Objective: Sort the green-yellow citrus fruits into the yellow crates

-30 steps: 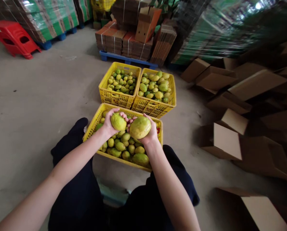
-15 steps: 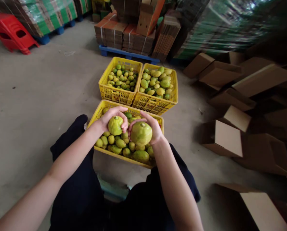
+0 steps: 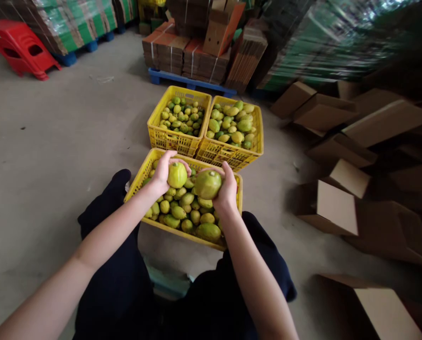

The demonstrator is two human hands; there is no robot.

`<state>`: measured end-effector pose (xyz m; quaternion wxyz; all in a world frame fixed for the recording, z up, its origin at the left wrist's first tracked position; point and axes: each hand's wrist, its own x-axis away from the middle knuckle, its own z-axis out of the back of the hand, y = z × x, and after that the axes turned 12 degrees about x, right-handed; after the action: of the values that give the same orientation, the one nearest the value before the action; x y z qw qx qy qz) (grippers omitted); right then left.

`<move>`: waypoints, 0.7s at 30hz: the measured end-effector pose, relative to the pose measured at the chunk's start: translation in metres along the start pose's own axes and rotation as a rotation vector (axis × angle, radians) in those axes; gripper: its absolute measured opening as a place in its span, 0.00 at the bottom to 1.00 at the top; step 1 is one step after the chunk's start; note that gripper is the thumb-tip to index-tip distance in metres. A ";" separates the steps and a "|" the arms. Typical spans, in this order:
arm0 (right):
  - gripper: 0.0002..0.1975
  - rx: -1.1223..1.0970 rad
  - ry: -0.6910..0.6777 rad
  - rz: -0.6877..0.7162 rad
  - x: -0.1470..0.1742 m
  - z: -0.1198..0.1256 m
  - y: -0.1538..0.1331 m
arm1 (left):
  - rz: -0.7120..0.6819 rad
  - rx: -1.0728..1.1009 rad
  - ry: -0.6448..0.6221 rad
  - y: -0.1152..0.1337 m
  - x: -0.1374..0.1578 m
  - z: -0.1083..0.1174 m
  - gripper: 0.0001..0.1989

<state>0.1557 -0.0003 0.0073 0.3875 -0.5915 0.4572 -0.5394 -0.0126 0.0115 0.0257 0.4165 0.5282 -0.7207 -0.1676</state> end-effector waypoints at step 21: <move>0.24 -0.718 -0.209 -0.164 0.003 0.004 -0.011 | 0.254 0.474 -0.089 0.000 0.001 -0.004 0.23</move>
<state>0.1611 -0.0006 0.0185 0.1557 -0.7761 0.5261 -0.3109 -0.0095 0.0110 0.0281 0.2668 0.5086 -0.8178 0.0362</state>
